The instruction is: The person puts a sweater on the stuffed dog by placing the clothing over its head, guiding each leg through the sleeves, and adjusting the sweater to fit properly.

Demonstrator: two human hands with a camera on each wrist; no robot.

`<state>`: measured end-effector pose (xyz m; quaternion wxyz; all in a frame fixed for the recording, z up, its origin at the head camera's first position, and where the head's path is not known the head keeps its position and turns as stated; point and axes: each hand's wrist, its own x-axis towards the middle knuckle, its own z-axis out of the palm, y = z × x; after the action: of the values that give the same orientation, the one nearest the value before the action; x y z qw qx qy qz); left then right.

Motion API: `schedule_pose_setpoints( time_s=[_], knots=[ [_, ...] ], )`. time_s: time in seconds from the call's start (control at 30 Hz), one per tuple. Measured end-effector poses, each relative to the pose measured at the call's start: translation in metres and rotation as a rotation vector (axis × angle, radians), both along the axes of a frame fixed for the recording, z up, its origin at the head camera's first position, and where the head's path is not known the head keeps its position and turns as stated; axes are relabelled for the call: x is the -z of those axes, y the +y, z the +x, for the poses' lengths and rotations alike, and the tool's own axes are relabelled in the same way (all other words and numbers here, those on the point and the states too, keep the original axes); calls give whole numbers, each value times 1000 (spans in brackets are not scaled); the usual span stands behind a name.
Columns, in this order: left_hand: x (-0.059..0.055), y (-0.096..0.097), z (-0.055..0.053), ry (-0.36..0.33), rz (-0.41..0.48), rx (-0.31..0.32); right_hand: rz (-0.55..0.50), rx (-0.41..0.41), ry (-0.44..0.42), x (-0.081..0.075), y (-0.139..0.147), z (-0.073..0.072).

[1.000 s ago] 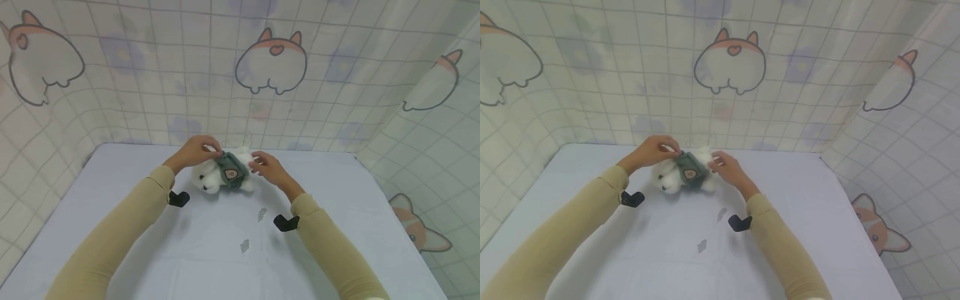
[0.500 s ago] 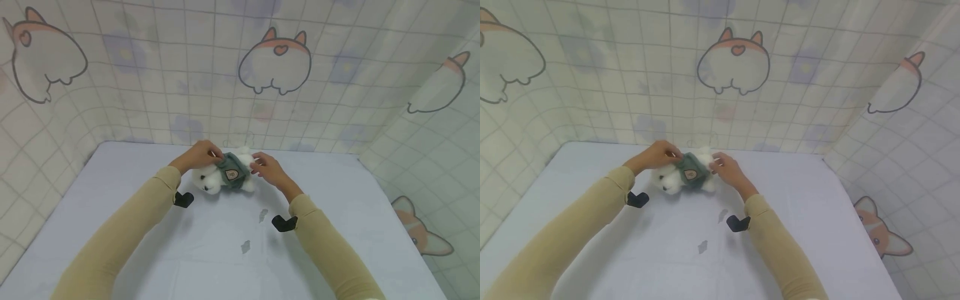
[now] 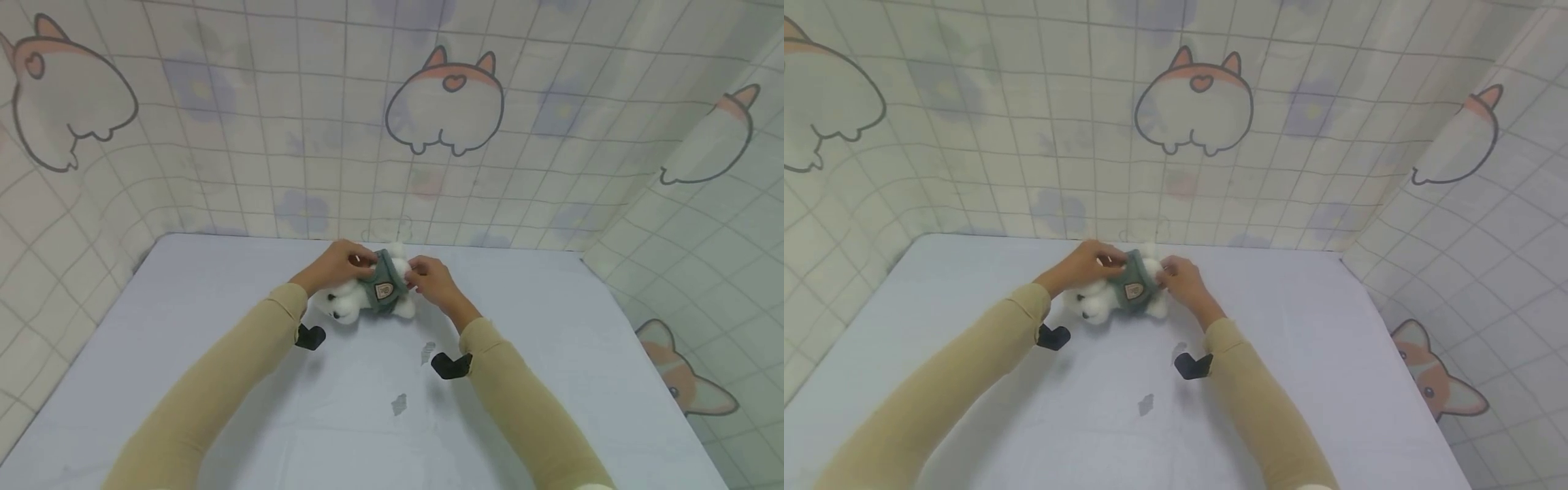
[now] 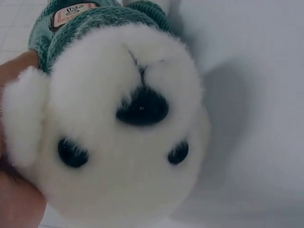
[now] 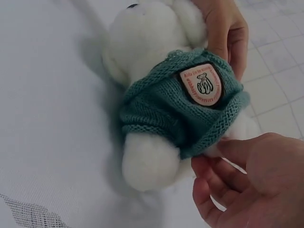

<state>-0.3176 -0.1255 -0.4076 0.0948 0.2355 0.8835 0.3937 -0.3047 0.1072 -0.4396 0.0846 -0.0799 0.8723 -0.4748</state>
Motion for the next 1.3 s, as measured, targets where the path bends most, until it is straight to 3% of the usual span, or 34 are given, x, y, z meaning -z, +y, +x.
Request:
schedule_pose_setpoints(
  time_s=[0.3, 0.47, 0.63, 0.77, 0.87, 1.07, 1.3],
  knots=[
    [7, 10, 2, -9, 25, 2, 31, 52, 72, 1, -9, -1],
    [6, 11, 2, -24, 13, -6, -48, 58, 65, -3, -17, -1],
    [8, 12, 0, -17, -12, -9, -206, 36, -15, -6, -23, 2],
    [10, 13, -2, 27, -19, -20, -476, -80, -152, -9, -30, 5],
    [11, 15, -4, 77, -10, -29, -616, -99, -216, -13, -34, 7],
    [10, 14, -3, 85, 31, -61, -420, 114, -187, -4, -27, 7],
    [7, 11, 4, 94, 14, -85, -301, 141, -219, 12, -20, 10]
  ],
)
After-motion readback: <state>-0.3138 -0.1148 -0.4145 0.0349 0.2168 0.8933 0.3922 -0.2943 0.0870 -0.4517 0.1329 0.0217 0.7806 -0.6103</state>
